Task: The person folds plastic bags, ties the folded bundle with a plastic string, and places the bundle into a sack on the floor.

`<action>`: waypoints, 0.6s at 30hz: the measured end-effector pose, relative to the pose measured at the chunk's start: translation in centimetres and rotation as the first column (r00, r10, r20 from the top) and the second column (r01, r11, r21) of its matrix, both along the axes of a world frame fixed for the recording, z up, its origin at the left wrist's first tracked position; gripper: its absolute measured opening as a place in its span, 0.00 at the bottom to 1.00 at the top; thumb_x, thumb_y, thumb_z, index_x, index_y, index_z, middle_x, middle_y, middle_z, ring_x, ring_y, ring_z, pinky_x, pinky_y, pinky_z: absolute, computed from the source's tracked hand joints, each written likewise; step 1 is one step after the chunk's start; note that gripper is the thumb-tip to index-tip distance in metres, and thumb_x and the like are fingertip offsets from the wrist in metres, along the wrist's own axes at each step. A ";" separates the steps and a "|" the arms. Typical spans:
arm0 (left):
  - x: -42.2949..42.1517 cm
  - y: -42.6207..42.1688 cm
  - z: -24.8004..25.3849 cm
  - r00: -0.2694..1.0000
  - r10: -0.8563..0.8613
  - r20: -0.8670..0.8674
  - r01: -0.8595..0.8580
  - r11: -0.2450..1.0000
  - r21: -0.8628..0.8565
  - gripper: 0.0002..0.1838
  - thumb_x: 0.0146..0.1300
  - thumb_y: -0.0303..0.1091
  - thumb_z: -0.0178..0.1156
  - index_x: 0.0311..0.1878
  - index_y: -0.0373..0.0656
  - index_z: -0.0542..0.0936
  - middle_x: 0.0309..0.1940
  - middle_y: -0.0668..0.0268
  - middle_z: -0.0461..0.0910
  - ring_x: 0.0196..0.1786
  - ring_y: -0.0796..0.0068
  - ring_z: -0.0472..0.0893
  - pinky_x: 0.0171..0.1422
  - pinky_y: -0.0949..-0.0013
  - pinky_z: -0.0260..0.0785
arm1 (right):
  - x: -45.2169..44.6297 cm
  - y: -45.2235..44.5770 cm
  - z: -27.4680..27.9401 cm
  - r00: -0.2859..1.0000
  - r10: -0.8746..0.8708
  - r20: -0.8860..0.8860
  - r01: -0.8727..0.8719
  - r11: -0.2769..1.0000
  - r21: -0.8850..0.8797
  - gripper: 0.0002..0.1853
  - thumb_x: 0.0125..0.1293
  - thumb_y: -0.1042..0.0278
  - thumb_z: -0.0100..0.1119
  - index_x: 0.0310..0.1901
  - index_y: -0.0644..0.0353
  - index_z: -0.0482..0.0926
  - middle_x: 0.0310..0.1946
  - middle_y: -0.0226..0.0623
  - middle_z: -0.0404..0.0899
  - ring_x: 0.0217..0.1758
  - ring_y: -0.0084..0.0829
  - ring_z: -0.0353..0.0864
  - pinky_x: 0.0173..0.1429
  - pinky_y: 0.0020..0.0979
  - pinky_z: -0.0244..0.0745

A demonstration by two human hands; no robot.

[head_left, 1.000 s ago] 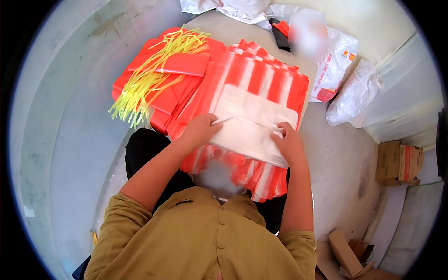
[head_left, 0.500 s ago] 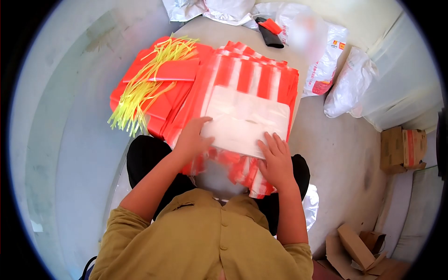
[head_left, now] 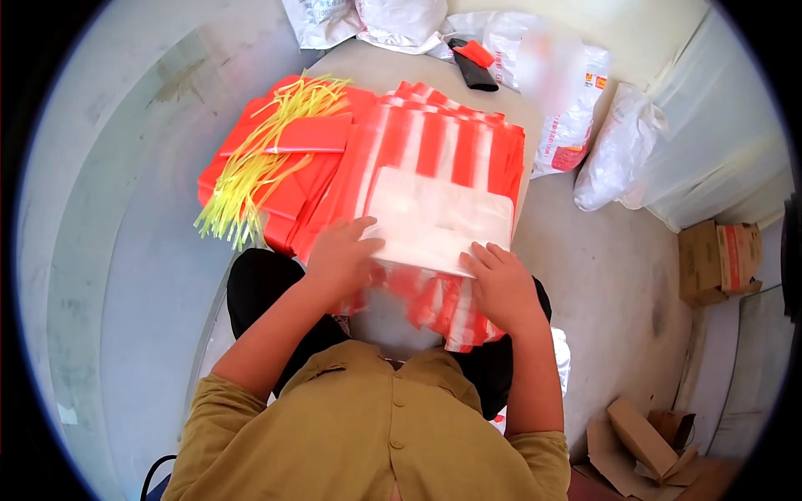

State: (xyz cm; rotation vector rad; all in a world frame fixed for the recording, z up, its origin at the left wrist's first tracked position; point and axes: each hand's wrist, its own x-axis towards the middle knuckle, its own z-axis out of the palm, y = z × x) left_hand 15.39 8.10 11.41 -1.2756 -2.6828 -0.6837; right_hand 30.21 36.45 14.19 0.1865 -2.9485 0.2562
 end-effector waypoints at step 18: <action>-5.2 4.1 -0.9 0.761 0.205 0.615 -0.374 0.914 0.158 0.18 0.66 0.36 0.67 0.56 0.40 0.80 0.50 0.54 0.84 0.51 0.59 0.84 0.55 0.59 0.77 | -4.6 3.9 0.0 0.939 -0.302 0.163 0.339 0.887 -0.313 0.16 0.69 0.59 0.62 0.51 0.60 0.84 0.51 0.46 0.86 0.54 0.48 0.83 0.59 0.45 0.77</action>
